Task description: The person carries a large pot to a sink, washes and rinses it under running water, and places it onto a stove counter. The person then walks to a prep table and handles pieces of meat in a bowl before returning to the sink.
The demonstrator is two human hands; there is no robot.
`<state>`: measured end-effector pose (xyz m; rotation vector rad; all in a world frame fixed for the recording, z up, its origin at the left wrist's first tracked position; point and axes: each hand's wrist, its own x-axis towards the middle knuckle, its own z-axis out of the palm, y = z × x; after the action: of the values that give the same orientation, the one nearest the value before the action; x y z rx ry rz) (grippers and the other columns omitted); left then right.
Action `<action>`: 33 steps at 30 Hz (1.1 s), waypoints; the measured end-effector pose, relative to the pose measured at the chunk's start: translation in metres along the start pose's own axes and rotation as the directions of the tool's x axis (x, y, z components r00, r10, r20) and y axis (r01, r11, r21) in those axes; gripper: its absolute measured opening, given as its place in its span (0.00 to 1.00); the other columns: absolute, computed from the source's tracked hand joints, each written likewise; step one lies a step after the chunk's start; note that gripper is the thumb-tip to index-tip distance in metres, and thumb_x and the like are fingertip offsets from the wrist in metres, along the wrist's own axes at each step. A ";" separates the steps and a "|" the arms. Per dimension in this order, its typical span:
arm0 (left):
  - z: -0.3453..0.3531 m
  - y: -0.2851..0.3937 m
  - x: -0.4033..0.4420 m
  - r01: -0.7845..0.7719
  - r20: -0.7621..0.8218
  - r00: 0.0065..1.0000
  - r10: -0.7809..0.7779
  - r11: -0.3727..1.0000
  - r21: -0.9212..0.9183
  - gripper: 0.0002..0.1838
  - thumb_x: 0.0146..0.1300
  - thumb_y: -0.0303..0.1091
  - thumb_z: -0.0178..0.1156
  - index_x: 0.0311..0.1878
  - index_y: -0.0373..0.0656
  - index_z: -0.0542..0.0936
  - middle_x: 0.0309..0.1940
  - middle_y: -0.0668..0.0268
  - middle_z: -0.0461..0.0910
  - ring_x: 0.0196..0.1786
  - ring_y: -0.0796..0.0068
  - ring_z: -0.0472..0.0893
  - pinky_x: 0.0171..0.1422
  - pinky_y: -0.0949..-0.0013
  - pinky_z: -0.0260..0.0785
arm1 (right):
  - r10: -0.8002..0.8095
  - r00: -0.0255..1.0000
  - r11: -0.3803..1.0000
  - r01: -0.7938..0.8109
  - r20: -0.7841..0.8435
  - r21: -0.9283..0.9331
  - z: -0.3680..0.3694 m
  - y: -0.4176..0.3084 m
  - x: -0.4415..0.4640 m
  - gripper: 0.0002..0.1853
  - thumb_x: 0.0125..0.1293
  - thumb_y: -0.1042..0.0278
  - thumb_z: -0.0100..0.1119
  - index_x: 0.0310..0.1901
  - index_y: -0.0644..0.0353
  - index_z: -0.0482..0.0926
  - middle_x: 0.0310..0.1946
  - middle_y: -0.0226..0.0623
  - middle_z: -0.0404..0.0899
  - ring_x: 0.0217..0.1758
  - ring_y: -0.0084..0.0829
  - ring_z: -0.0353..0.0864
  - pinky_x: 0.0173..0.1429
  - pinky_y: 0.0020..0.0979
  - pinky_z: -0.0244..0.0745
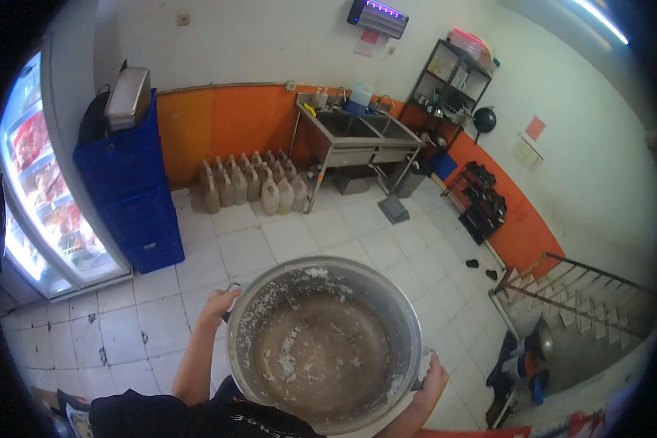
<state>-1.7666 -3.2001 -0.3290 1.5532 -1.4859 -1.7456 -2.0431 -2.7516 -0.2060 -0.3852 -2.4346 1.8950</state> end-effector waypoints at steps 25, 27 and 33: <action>0.664 0.562 0.687 -0.080 0.258 0.965 0.042 0.987 0.140 0.33 0.55 0.59 0.70 0.40 0.30 0.81 0.35 0.58 0.84 0.37 0.70 0.83 0.41 0.67 0.73 | 0.070 0.987 0.992 -0.054 -0.143 0.117 0.553 -0.263 0.790 0.18 0.60 0.51 0.68 0.29 0.56 0.75 0.17 0.19 0.61 0.15 0.14 0.56 0.18 0.21 0.46; 0.718 0.587 0.755 -0.050 0.238 0.971 0.021 0.992 0.120 0.33 0.55 0.58 0.70 0.42 0.29 0.81 0.36 0.56 0.84 0.38 0.70 0.83 0.41 0.67 0.73 | 0.056 0.992 0.994 -0.044 -0.111 0.104 0.601 -0.293 0.866 0.18 0.62 0.51 0.67 0.30 0.58 0.75 0.17 0.19 0.63 0.15 0.14 0.56 0.19 0.21 0.47; 0.866 0.695 0.882 -0.086 0.268 0.961 0.063 0.993 0.075 0.32 0.57 0.54 0.70 0.45 0.27 0.81 0.39 0.54 0.85 0.38 0.70 0.84 0.42 0.67 0.74 | 0.069 0.990 0.976 -0.042 -0.120 0.213 0.717 -0.356 1.027 0.19 0.62 0.52 0.68 0.34 0.62 0.76 0.18 0.19 0.64 0.13 0.11 0.54 0.15 0.17 0.46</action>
<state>-3.0572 -3.7871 -0.3048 1.3225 -1.7437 -1.9287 -3.2260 -3.2936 -0.1778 -0.5492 -2.1404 2.0556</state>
